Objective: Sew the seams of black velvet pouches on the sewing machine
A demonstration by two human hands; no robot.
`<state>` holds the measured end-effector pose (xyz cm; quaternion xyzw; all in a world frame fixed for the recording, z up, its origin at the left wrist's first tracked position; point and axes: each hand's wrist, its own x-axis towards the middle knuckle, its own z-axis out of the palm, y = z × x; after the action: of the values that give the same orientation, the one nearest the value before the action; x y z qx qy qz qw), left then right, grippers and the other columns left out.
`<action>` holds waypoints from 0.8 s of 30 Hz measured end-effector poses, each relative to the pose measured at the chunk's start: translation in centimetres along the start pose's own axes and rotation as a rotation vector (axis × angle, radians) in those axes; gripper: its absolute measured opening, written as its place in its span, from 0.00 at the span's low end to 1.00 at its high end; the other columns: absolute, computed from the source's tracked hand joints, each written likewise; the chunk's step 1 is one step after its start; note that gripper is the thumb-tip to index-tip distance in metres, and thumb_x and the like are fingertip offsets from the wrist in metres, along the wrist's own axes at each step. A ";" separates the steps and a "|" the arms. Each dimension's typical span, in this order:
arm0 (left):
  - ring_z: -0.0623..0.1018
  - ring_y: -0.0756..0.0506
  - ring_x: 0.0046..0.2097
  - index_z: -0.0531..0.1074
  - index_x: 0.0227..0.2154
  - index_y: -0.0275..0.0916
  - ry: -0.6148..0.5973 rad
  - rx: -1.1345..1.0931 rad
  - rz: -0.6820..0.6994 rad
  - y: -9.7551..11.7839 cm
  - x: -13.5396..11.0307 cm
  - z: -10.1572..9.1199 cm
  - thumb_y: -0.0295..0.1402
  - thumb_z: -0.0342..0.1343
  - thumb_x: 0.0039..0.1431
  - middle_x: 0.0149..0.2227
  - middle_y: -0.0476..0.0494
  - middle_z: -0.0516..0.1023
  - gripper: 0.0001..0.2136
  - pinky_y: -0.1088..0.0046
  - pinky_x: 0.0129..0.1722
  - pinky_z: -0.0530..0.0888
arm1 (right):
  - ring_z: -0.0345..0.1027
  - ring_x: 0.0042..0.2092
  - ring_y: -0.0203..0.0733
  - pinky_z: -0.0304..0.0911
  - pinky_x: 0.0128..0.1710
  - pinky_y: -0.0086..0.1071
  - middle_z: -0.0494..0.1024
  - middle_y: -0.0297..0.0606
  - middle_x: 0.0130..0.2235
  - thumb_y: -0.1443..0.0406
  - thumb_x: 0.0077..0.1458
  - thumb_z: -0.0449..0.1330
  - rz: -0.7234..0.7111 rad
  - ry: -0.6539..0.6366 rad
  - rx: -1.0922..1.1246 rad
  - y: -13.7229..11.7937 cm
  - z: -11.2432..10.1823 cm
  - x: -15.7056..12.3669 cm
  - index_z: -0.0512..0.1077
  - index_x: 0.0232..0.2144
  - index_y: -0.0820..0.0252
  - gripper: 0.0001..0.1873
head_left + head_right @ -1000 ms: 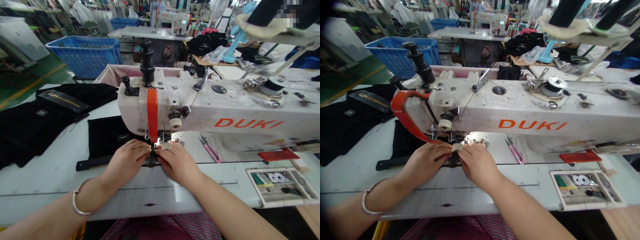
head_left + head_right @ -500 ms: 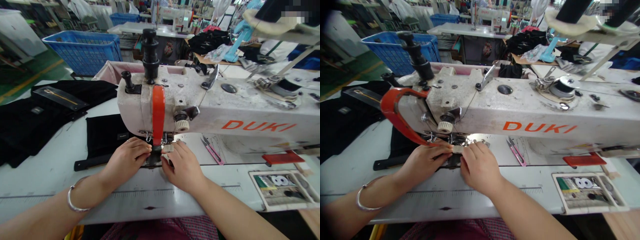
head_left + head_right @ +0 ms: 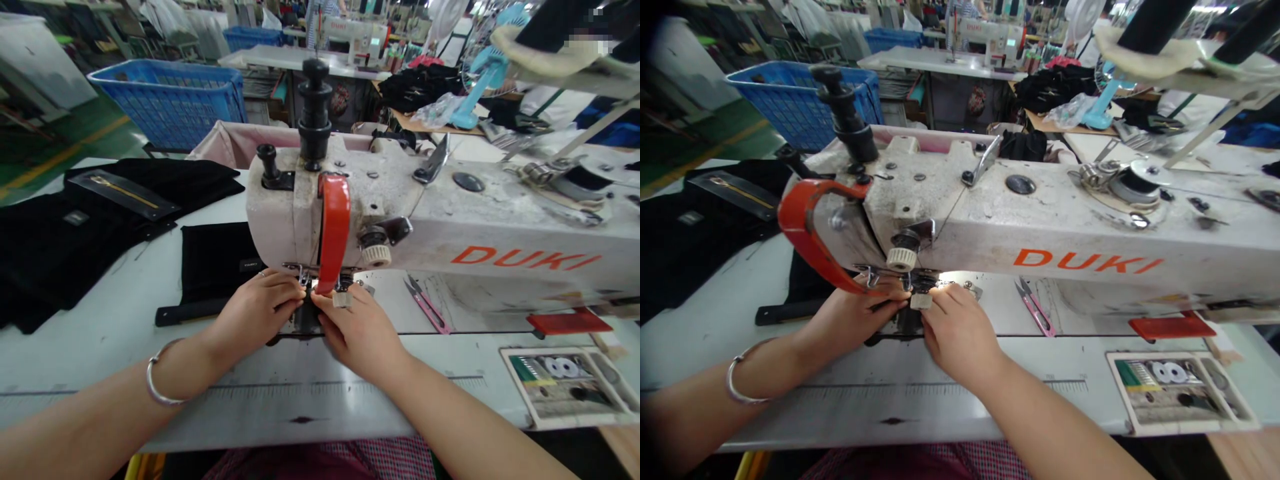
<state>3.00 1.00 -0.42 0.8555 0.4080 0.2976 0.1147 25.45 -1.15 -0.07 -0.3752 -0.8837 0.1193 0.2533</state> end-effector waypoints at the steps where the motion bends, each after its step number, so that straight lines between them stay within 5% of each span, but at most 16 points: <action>1: 0.80 0.42 0.45 0.79 0.37 0.40 0.000 0.007 -0.007 -0.2 0.1 0.0 0.29 0.56 0.65 0.40 0.44 0.83 0.06 0.61 0.50 0.77 | 0.66 0.48 0.51 0.66 0.49 0.46 0.78 0.46 0.50 0.72 0.62 0.56 0.012 -0.014 -0.004 0.0 0.0 0.1 0.72 0.51 0.62 0.15; 24: 0.81 0.41 0.43 0.79 0.36 0.43 0.045 0.064 -0.048 -0.8 0.6 0.6 0.28 0.58 0.62 0.36 0.46 0.83 0.06 0.62 0.47 0.78 | 0.65 0.50 0.53 0.65 0.49 0.48 0.77 0.48 0.49 0.70 0.63 0.54 0.052 -0.069 -0.049 -0.2 0.1 0.4 0.72 0.48 0.61 0.13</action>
<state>3.13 1.98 -0.97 0.8418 0.4402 0.3005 0.0851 25.04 -0.99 0.07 -0.3999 -0.8844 0.1170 0.2101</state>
